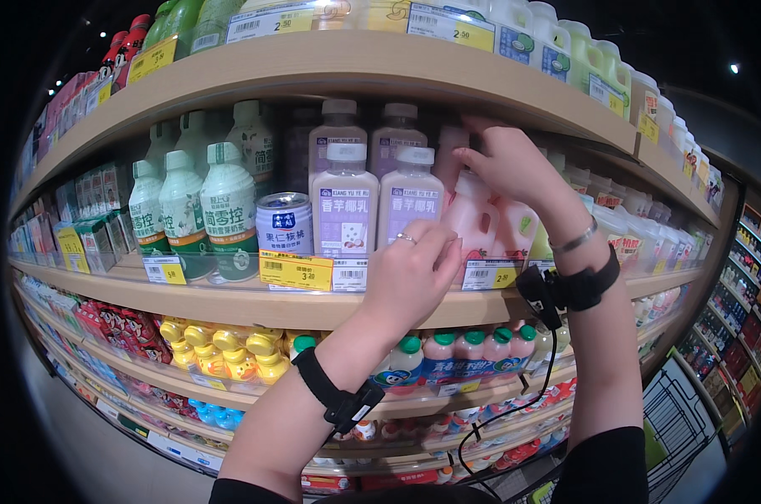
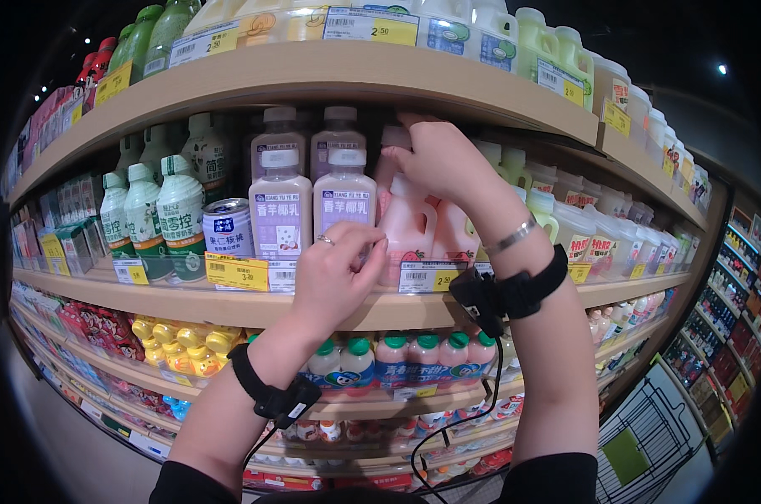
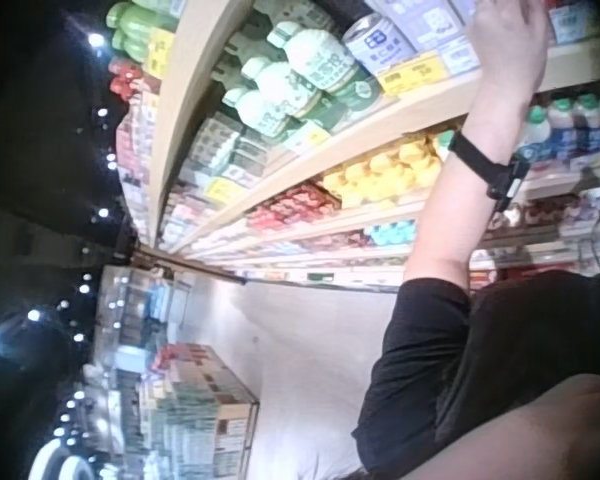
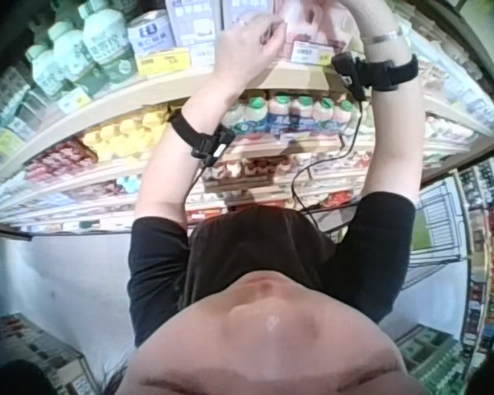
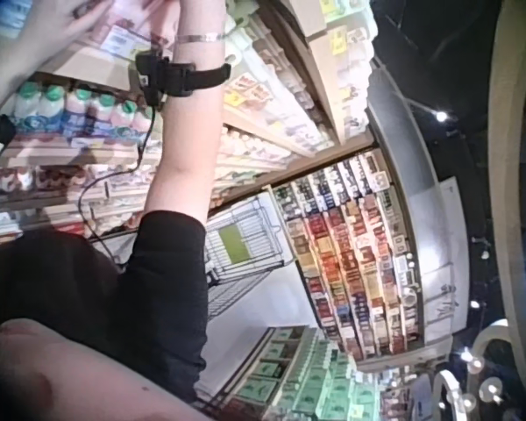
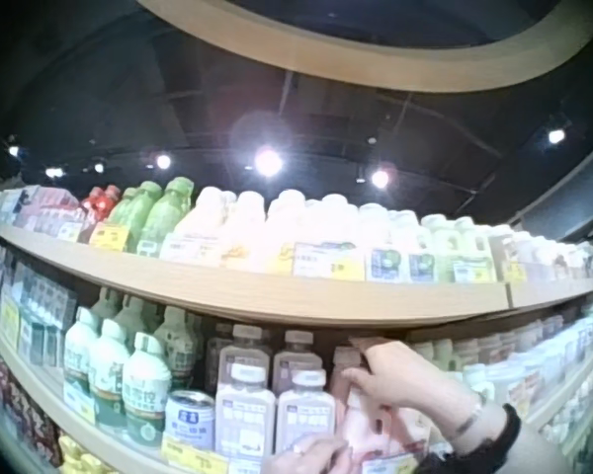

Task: The person selects and handles several small plastic bottles of flavored milk or yogurt from a supermarket shelf, turning them over by hand to read the labels before placing them together.

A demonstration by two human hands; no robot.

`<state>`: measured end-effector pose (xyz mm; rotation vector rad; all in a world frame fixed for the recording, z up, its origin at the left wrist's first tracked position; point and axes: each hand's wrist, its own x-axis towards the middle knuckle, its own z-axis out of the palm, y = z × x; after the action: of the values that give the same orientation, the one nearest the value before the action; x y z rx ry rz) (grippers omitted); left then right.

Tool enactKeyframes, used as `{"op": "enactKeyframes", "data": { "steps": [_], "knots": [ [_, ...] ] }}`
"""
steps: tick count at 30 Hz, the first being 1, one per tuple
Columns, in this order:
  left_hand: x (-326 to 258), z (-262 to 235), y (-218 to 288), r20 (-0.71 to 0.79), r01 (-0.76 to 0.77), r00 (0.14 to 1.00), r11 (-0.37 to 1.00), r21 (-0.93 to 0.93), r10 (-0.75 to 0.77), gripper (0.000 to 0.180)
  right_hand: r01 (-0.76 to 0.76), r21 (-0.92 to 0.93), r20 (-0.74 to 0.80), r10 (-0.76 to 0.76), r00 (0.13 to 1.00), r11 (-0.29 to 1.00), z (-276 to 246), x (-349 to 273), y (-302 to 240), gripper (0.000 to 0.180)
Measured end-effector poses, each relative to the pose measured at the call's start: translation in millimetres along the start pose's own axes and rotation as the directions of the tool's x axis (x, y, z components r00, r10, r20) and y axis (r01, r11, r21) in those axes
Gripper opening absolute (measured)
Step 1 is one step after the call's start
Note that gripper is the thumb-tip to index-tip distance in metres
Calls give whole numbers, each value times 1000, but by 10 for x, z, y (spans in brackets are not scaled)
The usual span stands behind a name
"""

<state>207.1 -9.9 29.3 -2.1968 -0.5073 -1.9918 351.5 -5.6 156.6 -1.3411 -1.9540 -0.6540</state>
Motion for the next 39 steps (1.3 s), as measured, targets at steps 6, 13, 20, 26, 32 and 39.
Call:
{"op": "enactKeyframes", "data": {
  "steps": [6, 13, 20, 26, 32, 39],
  "knots": [
    [-20, 16, -23, 22, -22, 1000, 997, 74, 20, 7, 143, 14, 134, -144, 981, 990, -55, -308, -54, 39],
    [-25, 30, -12, 2, -58, 998, 997, 60, 58, 6, 120, 97, 185, -137, 973, 988, -122, -312, 8, 34],
    [-194, -241, 81, 0, -63, 998, 981, -183, 64, 3, 154, 181, -38, -149, 988, 971, 132, -160, -441, 44],
    [-479, -595, 262, 101, 58, 994, 980, -193, -39, 7, -53, 17, 66, 51, 997, 998, 203, -9, -580, 55],
    [-673, -852, 194, 128, 69, 990, 991, -113, -54, 26, 41, 287, -145, 2, 989, 957, -41, -203, -730, 55],
    [-594, -1020, 501, 38, -65, 997, 998, 7, 65, 73, 283, 590, -574, 146, 806, 756, -100, -1061, -1432, 55]
  ]
}}
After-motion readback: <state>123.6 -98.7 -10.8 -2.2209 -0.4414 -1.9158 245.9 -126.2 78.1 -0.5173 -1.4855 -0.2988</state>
